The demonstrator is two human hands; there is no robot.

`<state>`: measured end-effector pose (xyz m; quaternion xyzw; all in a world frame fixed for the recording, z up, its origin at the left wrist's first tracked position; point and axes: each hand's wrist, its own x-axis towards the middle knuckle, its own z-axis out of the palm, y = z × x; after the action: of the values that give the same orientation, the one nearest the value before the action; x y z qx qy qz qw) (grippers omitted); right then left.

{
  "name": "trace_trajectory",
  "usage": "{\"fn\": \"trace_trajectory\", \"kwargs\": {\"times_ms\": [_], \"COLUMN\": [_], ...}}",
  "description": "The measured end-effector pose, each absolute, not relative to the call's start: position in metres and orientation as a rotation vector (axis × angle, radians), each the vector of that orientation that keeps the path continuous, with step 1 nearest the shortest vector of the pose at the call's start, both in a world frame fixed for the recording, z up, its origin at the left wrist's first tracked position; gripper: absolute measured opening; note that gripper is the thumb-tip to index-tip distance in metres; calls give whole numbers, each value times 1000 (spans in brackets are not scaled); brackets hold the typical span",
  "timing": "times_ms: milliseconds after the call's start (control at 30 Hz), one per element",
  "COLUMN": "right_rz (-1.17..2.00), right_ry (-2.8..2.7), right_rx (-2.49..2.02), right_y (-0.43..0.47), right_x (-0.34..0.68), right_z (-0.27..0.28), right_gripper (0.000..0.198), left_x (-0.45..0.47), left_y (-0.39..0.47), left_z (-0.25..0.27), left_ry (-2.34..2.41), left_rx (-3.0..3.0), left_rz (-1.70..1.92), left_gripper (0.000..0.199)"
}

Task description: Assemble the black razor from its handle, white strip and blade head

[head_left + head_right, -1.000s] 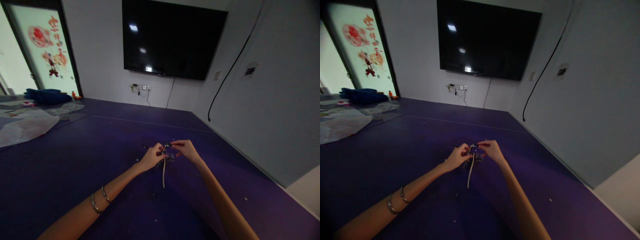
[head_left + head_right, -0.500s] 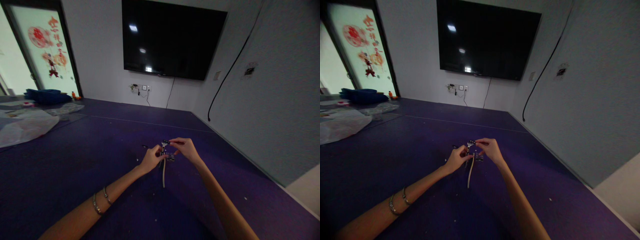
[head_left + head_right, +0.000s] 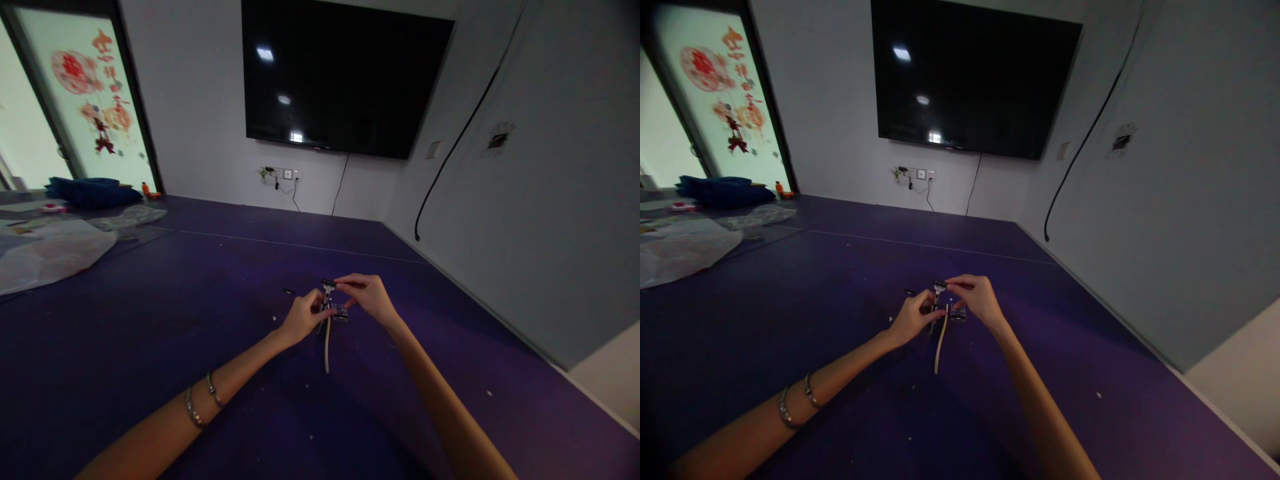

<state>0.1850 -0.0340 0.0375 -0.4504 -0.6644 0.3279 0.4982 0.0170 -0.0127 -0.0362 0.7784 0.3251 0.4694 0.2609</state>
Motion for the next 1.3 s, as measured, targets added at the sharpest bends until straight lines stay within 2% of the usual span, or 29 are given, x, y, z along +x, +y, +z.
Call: {"fn": "trace_trajectory", "kwargs": {"times_ms": [700,1300], "right_rz": [820,837], "right_ry": [-1647,-1803], "right_rx": [-1054,-990], "right_y": [-33,-40], "right_x": [185,190], "right_z": [35,43], "right_gripper": [25,22], "left_x": [16,18], "left_y": [-13,-19], "left_z": [-31,-29], "left_ry": [926,952], "left_rx": [2108,2005], "left_rz": [1241,1153], "left_gripper": [31,39]}}
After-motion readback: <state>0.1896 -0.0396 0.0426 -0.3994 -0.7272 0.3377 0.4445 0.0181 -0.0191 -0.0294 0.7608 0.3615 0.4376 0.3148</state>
